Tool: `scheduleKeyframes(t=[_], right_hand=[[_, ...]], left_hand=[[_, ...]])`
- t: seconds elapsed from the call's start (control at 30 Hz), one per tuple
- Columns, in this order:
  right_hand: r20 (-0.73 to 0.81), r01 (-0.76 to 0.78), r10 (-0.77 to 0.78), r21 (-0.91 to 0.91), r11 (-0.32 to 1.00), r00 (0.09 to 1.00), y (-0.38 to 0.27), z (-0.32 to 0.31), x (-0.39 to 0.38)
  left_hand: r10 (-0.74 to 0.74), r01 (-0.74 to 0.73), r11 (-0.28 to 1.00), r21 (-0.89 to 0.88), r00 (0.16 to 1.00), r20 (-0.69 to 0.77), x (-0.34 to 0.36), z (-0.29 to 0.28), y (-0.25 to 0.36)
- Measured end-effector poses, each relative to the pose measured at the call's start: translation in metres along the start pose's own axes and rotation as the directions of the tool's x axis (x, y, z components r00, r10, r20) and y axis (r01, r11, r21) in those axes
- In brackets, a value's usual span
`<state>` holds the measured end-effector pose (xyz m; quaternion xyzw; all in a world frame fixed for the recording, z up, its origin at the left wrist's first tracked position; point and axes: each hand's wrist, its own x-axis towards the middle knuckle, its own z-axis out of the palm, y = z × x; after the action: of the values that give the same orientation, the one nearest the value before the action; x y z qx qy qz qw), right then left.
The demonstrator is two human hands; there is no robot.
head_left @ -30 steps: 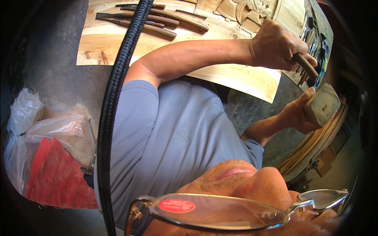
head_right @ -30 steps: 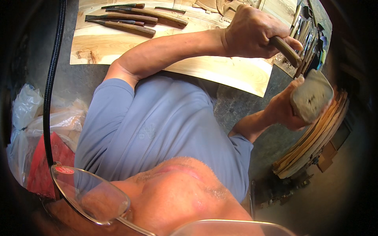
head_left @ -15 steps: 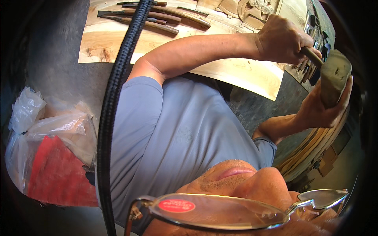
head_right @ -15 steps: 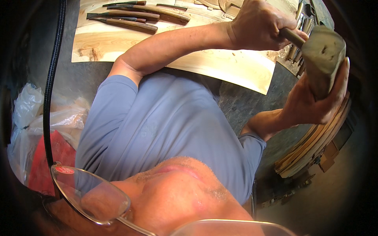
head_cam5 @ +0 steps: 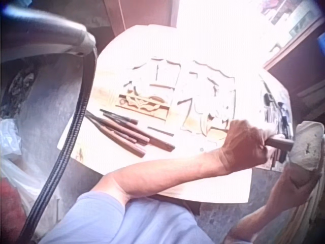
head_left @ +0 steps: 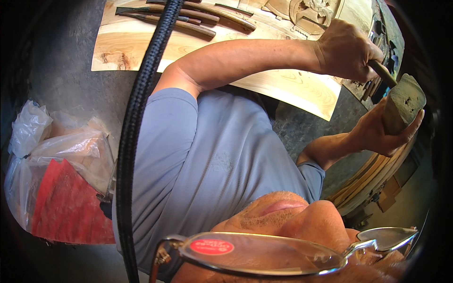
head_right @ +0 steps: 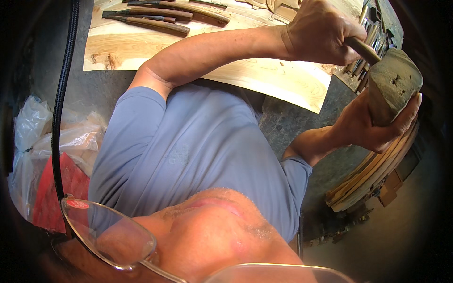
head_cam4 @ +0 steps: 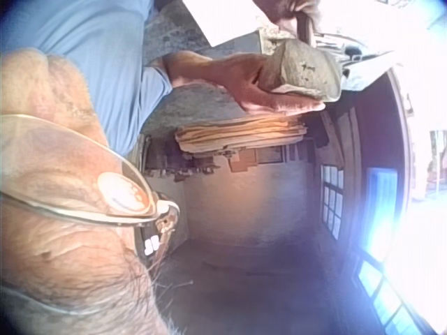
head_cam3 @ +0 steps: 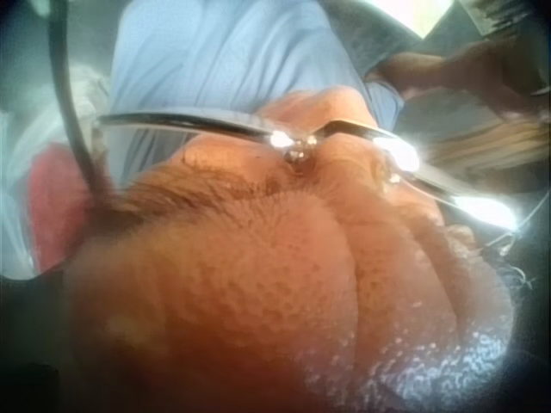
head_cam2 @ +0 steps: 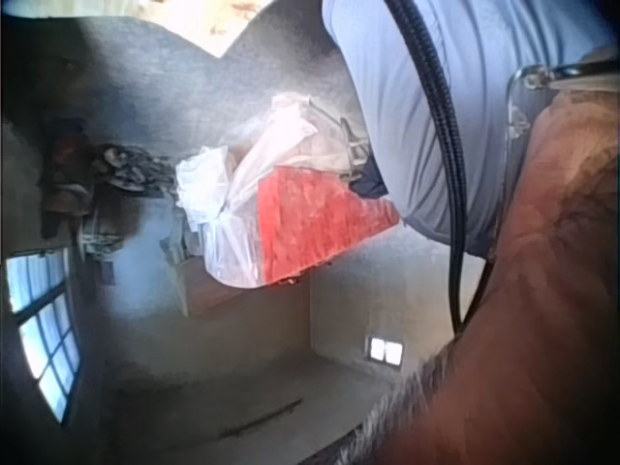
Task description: The person carves detailed figures into a large wooden board using various chisels and a mallet.
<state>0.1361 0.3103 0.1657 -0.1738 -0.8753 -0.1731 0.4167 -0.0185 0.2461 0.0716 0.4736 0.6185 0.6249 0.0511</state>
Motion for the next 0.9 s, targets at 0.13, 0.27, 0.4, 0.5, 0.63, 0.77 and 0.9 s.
scheduleKeyframes(t=[0.13, 0.27, 0.4, 0.5, 0.63, 0.77, 0.9], right_hand=[[-0.013, -0.052, 0.051, -0.047, 0.998, 0.999, 0.001, -0.004, -0.008], [-0.068, -0.255, 0.250, -0.068, 0.965, 0.966, -0.007, -0.013, -0.010], [-0.354, -0.330, 0.463, 0.375, 0.866, 0.813, -0.018, -0.007, 0.012], [-0.416, -0.345, 0.548, 0.468, 0.813, 0.725, -0.018, -0.041, 0.014], [-0.077, -0.145, 0.135, -0.146, 0.979, 0.988, -0.009, -0.039, -0.036], [-0.053, -0.226, 0.227, 0.025, 0.974, 0.972, -0.017, -0.040, -0.023], [-0.164, -0.239, 0.266, 0.168, 0.957, 0.950, -0.028, -0.034, -0.006]], left_hand=[[0.027, -0.028, 1.000, 0.006, 0.991, 0.130, -0.004, -0.003, 0.000], [0.040, -0.038, 0.999, -0.016, 0.976, 0.215, -0.003, -0.008, 0.000], [0.024, -0.019, 1.000, -0.021, 0.966, 0.256, -0.007, -0.010, 0.001], [0.047, -0.031, 0.997, -0.064, 0.962, 0.269, -0.009, -0.012, 0.004], [0.074, -0.055, 0.996, -0.068, 0.948, 0.308, -0.008, -0.020, 0.002], [0.072, -0.032, 0.988, -0.149, 0.959, 0.275, -0.011, -0.015, 0.002], [0.095, -0.082, 0.995, -0.063, 0.961, 0.260, -0.014, -0.015, -0.002]])
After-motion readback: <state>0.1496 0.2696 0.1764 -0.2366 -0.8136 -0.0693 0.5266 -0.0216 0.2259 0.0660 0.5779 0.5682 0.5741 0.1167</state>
